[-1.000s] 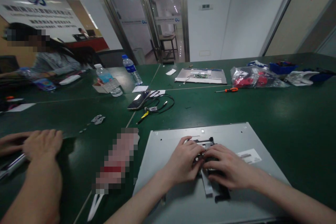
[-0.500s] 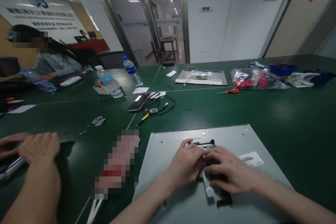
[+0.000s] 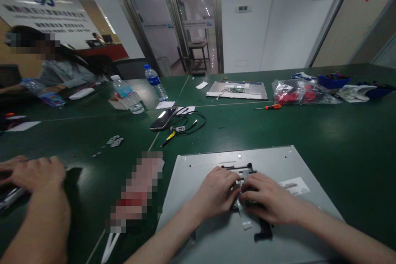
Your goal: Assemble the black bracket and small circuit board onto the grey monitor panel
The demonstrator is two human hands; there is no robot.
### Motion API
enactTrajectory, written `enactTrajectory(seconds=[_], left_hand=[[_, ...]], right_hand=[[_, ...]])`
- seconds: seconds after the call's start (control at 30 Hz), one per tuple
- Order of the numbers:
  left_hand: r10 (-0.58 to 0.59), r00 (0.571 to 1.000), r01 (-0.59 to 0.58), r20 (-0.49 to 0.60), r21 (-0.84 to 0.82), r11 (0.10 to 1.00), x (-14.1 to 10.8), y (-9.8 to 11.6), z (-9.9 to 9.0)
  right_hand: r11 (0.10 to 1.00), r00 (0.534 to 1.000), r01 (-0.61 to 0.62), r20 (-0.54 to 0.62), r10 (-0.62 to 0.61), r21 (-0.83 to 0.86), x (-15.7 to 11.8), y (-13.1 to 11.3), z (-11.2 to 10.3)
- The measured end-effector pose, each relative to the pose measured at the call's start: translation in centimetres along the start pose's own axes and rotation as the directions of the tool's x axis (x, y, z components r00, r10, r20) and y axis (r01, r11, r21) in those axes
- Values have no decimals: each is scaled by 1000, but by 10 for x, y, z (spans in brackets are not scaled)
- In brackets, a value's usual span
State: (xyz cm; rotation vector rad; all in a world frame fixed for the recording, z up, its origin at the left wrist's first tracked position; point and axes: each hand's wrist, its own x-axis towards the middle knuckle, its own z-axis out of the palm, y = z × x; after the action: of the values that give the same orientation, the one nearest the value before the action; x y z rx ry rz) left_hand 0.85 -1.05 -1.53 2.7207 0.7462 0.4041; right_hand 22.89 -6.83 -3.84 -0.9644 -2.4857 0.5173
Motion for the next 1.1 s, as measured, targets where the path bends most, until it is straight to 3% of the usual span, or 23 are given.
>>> enactTrajectory(seconds=[0.43, 1.1], left_hand=[[-38, 999, 38, 19, -16, 999, 0, -2, -5], [-87, 996, 83, -34, -117, 990, 1, -1, 9]], right_hand=[[999, 1000, 8, -8, -9, -32, 0, 4, 0], [999, 997, -38, -68, 40, 21, -2, 1, 13]])
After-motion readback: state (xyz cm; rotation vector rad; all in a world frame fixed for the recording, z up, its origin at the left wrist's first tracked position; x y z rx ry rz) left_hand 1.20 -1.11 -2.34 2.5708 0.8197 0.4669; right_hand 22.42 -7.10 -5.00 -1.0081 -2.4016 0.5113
